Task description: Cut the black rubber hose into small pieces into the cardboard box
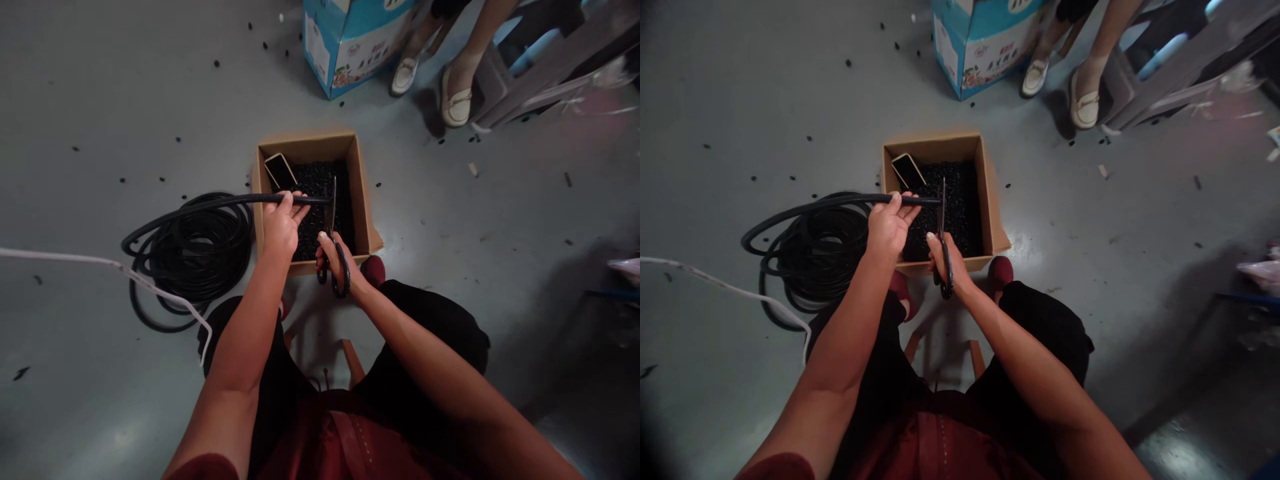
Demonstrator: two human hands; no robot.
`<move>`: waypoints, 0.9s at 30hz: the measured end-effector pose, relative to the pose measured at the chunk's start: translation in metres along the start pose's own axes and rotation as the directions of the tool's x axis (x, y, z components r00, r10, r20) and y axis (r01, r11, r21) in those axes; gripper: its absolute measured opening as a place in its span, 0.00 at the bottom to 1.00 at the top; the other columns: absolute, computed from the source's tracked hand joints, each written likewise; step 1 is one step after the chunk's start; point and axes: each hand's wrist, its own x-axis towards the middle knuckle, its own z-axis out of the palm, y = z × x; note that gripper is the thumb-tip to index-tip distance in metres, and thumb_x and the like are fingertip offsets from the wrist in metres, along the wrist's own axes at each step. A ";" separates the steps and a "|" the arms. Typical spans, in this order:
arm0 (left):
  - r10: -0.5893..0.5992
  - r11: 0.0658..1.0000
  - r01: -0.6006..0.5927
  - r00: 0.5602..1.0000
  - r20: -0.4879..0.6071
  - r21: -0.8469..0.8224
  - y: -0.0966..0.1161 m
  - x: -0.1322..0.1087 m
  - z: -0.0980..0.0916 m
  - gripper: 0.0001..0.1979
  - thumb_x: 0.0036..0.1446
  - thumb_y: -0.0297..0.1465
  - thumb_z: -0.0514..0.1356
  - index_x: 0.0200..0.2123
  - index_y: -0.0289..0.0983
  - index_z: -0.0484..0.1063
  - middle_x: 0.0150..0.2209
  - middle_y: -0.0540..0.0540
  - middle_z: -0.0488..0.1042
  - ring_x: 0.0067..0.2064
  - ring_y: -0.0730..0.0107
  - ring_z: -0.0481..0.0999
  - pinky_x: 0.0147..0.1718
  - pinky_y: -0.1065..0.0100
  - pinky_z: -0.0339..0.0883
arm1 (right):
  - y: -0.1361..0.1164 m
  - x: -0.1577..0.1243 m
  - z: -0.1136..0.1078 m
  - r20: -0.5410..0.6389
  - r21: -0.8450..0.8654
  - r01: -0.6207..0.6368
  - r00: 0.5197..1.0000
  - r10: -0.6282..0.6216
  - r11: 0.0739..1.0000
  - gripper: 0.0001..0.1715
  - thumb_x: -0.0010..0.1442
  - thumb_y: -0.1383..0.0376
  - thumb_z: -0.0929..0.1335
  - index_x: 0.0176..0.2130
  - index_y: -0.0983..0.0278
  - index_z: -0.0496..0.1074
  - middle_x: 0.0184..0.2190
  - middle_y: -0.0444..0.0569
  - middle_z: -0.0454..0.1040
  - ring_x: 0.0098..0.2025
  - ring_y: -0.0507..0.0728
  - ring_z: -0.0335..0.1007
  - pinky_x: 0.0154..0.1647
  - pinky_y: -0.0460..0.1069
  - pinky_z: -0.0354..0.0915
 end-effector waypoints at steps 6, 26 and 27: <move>-0.017 1.000 0.017 1.000 -0.008 0.026 0.000 -0.002 0.001 0.09 0.63 0.28 0.66 0.38 0.40 0.67 0.37 0.48 0.80 0.51 0.62 0.83 0.58 0.56 0.74 | -0.002 0.002 -0.004 -0.009 -0.034 0.021 1.000 -0.021 0.999 0.30 0.61 0.36 0.68 0.39 0.59 0.62 0.30 0.40 0.69 0.27 0.50 0.67 0.26 0.46 0.65; 0.012 0.999 -0.009 0.998 -0.069 0.036 0.003 0.000 0.002 0.08 0.65 0.28 0.64 0.38 0.40 0.66 0.38 0.47 0.80 0.51 0.63 0.83 0.59 0.56 0.73 | -0.009 -0.006 -0.001 0.035 0.093 -0.099 0.995 0.096 0.991 0.28 0.60 0.44 0.71 0.34 0.57 0.54 0.22 0.34 0.56 0.19 0.47 0.50 0.18 0.45 0.51; 0.017 0.999 -0.014 0.998 -0.066 0.042 0.003 0.001 0.001 0.07 0.66 0.28 0.64 0.38 0.40 0.66 0.38 0.48 0.80 0.50 0.64 0.83 0.58 0.57 0.74 | -0.010 -0.006 -0.001 0.033 0.089 -0.104 0.994 0.102 0.991 0.27 0.60 0.45 0.71 0.34 0.57 0.54 0.22 0.34 0.56 0.19 0.47 0.51 0.18 0.45 0.51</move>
